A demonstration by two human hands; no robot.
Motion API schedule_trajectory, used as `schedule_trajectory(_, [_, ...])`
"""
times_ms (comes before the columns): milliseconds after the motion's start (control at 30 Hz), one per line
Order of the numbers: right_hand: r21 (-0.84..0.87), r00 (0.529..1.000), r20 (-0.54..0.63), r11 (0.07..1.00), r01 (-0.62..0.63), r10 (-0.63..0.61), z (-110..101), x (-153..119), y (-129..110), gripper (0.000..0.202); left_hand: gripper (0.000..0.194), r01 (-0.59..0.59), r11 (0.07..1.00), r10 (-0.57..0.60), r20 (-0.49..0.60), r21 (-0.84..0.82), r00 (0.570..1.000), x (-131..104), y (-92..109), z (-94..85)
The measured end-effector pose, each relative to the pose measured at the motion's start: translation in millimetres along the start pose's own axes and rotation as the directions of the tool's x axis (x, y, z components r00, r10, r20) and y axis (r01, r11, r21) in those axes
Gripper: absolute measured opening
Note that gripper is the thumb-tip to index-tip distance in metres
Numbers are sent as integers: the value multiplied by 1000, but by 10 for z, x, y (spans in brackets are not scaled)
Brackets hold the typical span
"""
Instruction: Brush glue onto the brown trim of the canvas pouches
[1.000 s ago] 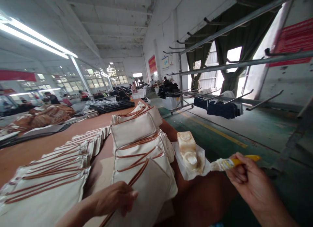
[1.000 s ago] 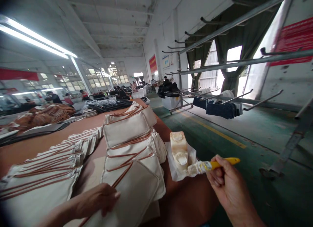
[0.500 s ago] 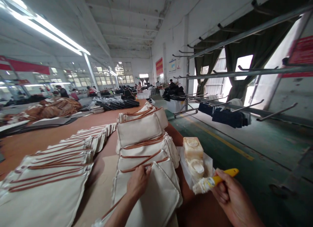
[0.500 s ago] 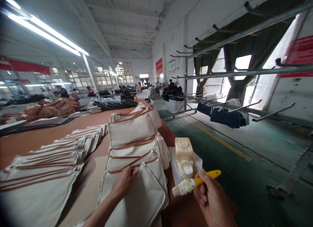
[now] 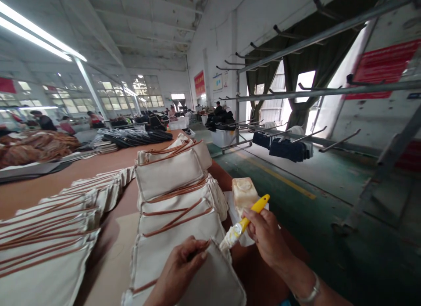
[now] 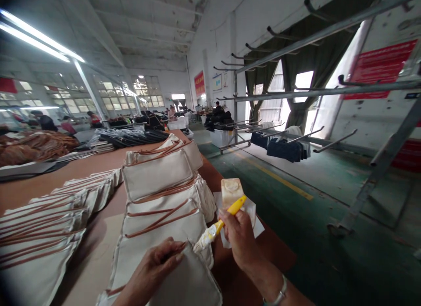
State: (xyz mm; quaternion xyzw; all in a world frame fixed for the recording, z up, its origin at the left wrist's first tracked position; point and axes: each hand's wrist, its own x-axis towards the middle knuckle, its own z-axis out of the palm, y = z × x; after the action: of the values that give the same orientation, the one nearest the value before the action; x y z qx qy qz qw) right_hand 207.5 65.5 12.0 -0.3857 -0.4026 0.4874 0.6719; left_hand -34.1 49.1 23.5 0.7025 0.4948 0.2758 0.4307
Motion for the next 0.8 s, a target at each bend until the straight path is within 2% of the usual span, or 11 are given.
schedule_trajectory(100, [-111,998,47,993,40,-34,96,-35,-38,36,36,-34,999,34,47,19,998,-41,79,59])
schedule_trajectory(200, [-259,985,107,953,159,-135,139,-37,-81,35,35,-15,1000,14,70,18,997,-70,131,116])
schedule_trajectory(300, [-350,977,87,913,212,-193,101,-26,-130,38,36,20,1000,-22,72,22,997,-97,155,156])
schedule_trajectory(400, [-339,985,54,925,170,-162,57,-66,-177,38,29,28,999,-28,30,-18,999,-97,118,202])
schedule_trajectory(500, [-354,986,97,921,160,-134,69,-135,-180,38,25,59,993,-60,-6,-99,998,-87,18,282])
schedule_trajectory(567, [-404,979,124,893,200,-163,77,-156,-154,39,22,77,994,-81,-57,-74,995,-98,-72,348])
schedule_trajectory(633, [-442,971,112,865,238,-211,49,-152,-128,39,19,81,996,-76,-137,33,988,-134,-176,412])
schedule_trajectory(700, [-450,968,71,858,247,-241,-23,-142,-120,38,20,48,984,-9,-224,169,974,-185,-292,469])
schedule_trajectory(800, [-424,979,-14,888,179,-204,-162,-157,-148,40,16,-119,915,231,-260,385,937,-251,-461,541])
